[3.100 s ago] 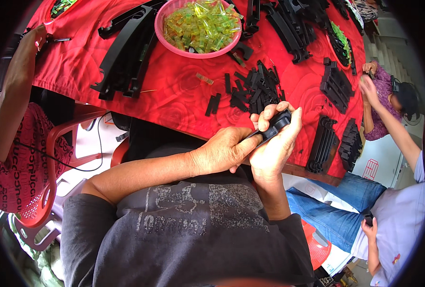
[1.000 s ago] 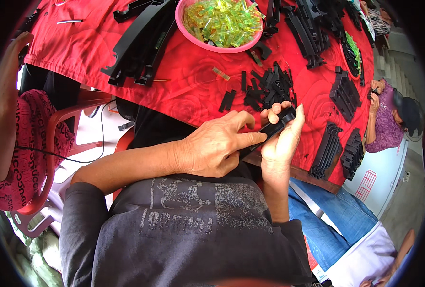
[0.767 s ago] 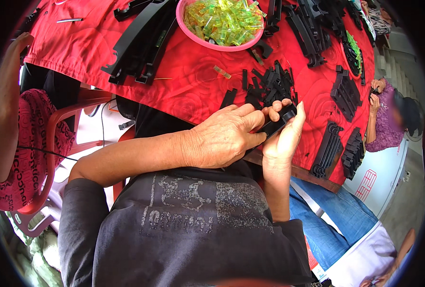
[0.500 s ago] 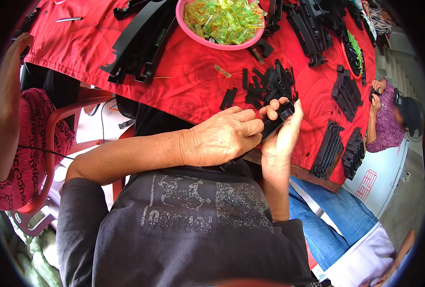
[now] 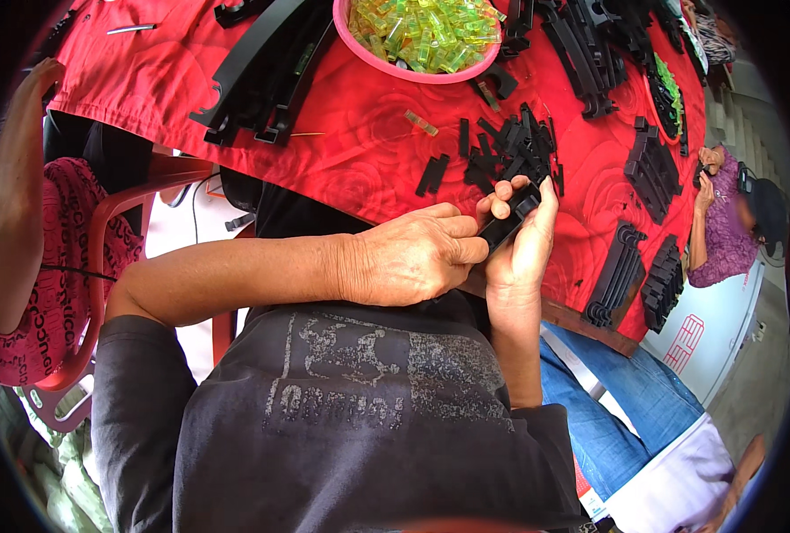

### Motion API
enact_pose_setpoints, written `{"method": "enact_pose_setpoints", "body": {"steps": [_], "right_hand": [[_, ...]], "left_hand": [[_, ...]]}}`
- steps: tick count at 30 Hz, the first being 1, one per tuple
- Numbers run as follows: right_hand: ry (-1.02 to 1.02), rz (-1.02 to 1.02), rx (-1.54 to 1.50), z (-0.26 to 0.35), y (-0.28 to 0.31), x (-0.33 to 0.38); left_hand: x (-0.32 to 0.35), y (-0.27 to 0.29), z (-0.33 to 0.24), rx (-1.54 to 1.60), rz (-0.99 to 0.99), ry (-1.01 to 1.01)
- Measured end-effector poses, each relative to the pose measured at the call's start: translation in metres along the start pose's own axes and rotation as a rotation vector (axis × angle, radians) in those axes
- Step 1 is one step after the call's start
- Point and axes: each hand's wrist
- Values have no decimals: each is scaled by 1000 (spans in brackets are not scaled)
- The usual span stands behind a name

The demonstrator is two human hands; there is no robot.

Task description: The person takes a green plastic component from a bowl, inserts it into a black plastic housing, and presses small black plastic pieces into the housing by hand.

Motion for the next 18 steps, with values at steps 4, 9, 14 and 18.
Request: {"method": "enact_pose_setpoints", "body": {"steps": [4,9,14,18], "right_hand": [[22,10,25,2,-1,1],[-48,1,-6,-3,0,-1],[-52,-10,0,-3,0,-1],[-27,-19,12,0,0,1]], "left_hand": [[4,0,-3,8,74,35],[8,3,-5,-6,128,86],[8,9,-4,117,152,83],[8,15,-7,102,205,87]]}}
Point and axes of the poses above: each hand's wrist, its own x-axis away from the middle knuckle, its own y-axis out of the back of the hand, z = x × y, and after that the axes turned 13 degrees about x, right-handed
